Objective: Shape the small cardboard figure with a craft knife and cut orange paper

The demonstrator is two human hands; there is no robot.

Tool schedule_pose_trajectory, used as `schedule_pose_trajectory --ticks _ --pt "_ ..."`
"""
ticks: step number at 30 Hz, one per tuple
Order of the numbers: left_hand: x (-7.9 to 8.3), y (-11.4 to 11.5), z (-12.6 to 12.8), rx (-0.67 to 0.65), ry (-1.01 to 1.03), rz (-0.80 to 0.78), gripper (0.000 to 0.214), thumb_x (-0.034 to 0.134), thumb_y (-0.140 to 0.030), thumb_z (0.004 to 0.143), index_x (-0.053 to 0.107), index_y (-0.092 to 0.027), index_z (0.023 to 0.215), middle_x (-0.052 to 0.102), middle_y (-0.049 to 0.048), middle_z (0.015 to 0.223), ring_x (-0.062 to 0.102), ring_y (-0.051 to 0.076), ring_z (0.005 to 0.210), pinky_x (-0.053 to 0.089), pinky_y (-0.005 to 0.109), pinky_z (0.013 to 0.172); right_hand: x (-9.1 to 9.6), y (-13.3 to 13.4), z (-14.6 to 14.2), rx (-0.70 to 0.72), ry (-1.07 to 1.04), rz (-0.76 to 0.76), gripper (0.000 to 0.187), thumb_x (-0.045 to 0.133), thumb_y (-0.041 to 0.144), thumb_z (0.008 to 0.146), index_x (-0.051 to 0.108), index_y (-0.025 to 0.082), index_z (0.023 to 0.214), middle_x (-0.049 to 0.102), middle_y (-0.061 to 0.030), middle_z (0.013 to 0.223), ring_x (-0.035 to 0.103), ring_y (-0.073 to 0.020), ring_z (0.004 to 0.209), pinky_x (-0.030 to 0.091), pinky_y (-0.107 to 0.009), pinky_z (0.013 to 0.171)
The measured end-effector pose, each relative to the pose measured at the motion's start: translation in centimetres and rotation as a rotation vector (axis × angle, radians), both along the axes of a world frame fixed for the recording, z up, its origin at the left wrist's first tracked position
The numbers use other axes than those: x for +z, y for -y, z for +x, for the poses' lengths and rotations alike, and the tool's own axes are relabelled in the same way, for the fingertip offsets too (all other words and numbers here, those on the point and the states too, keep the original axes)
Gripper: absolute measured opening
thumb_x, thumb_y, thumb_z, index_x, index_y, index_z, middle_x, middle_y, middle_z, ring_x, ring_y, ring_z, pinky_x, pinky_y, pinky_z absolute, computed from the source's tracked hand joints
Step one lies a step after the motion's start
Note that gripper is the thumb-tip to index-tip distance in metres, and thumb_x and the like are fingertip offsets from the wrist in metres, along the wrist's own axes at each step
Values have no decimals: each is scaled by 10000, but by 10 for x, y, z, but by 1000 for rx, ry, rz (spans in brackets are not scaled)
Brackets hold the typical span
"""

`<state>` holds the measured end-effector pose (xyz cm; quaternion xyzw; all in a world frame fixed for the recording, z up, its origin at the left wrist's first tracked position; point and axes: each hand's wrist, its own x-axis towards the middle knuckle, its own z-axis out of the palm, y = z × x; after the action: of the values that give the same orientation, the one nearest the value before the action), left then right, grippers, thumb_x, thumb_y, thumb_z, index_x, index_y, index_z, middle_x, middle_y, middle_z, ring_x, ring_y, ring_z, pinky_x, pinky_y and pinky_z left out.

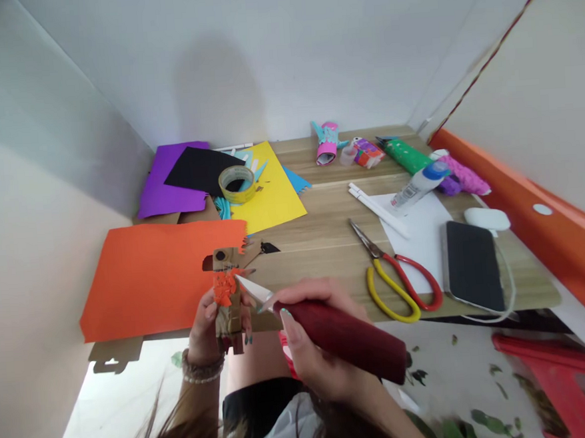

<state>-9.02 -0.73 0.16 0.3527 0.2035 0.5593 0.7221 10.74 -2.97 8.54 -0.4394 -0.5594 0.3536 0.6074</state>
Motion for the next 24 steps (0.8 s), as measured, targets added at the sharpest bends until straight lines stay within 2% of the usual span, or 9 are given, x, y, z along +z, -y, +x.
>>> schedule_pose_trajectory --ticks 4,11,16,19,21,24 --pt "-2 0 -1 4 -19 3 419 736 -530 971 784 -164 1171 806 90 863 685 160 474 593 280 502 5 1 -2 -9 20 -48 77 676 296 993 724 335 1039 757 -10 870 649 -202 650 523 -371 573" --pt "-5 2 -3 38 -82 -49 513 788 -581 906 755 -135 1158 788 86 812 700 174 504 548 244 460 4 1 1 2 50 -48 150 676 198 979 724 324 1044 781 -25 899 670 -206 662 569 -375 596" --pt "-5 2 -3 57 -67 -57 421 788 -551 913 743 -145 1015 793 90 829 713 173 518 545 237 472 4 0 0 16 51 -56 112 684 259 972 721 339 1042 764 -9 911 697 -221 761 553 -377 650" --pt "-4 2 -2 54 -52 -69 404 791 -537 914 744 -147 1008 786 79 792 700 165 494 544 235 472 5 1 -3 -1 35 -72 108 664 266 983 718 340 1040 756 -2 902 692 -218 770 545 -382 676" --pt "-4 2 -2 55 -51 -75 421 804 -544 901 748 -146 1028 782 72 772 685 163 472 539 238 455 5 0 -3 6 31 -53 128 662 235 979 716 331 1045 757 -13 905 686 -220 763 543 -387 675" --pt "-4 2 -1 69 -63 -79 437 816 -563 884 746 -139 960 774 76 752 674 164 454 531 241 440 1 -3 -2 9 32 -7 137 651 229 981 718 325 1052 751 -25 905 664 -216 734 519 -379 627"
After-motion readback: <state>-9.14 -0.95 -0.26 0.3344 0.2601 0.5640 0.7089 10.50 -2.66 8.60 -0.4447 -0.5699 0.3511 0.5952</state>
